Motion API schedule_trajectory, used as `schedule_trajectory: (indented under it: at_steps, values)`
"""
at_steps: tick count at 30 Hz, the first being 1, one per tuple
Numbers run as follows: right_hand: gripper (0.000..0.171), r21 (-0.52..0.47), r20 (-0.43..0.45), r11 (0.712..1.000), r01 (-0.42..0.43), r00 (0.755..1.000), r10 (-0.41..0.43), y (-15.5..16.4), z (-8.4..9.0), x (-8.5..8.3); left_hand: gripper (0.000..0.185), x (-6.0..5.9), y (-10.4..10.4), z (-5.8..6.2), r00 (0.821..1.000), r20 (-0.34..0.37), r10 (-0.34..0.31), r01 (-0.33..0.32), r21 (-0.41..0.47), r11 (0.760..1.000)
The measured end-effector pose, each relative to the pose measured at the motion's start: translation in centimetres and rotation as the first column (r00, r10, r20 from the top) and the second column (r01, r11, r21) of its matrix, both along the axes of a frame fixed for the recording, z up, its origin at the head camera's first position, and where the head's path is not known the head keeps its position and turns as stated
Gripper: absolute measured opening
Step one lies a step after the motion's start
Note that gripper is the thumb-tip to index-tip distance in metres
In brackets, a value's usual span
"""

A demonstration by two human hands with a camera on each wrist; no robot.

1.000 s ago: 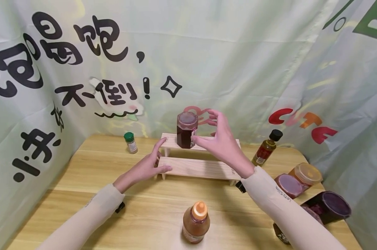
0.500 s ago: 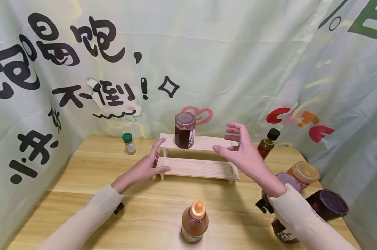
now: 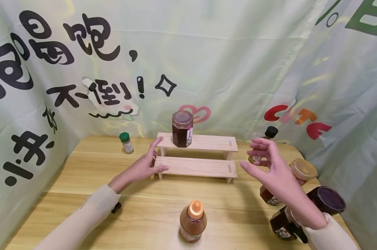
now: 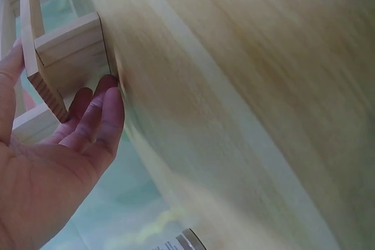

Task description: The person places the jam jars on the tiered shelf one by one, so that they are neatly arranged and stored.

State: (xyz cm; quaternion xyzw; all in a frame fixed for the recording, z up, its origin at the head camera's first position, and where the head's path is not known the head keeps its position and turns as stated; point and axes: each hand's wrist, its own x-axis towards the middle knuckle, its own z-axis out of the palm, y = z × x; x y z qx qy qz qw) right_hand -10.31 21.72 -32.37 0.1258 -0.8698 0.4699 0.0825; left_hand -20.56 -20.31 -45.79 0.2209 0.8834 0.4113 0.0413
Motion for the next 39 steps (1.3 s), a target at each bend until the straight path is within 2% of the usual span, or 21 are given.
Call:
schedule_trajectory:
  at_steps: [4,12,16,25,31,39]
  values:
    - [0.066,-0.002,-0.035,1.0,0.028,0.999,-0.028,1.4,-0.5,1.7,0.114,0.0,-0.2,0.1,1.0,-0.001,-0.006,0.006,0.002,1.0]
    - [0.074,0.034,-0.108,0.993,0.115,0.988,-0.11,5.9,-1.8,4.9,0.113,-0.1,-0.1,0.1,1.0,-0.009,-0.019,0.019,-0.009,1.0]
    - [0.076,0.047,-0.103,0.986,0.159,0.983,-0.154,8.3,-2.8,6.0,0.113,-0.1,-0.1,0.2,1.0,-0.012,-0.019,0.019,-0.009,1.0]
    - [0.082,0.138,-0.04,0.976,0.17,0.985,-0.166,11.6,-6.3,7.7,0.113,0.0,-0.3,0.2,1.0,-0.016,-0.009,0.009,-0.013,1.0]
    - [0.091,0.223,-0.034,0.951,0.212,0.977,-0.21,12.3,-9.2,8.7,0.113,0.2,-0.6,0.0,1.0,-0.015,-0.01,0.01,-0.029,1.0]
    - [0.1,0.197,-0.024,0.941,0.276,0.961,-0.276,13.1,-11.9,9.4,0.112,0.0,-0.2,0.0,1.0,-0.012,-0.021,0.021,-0.016,1.0]
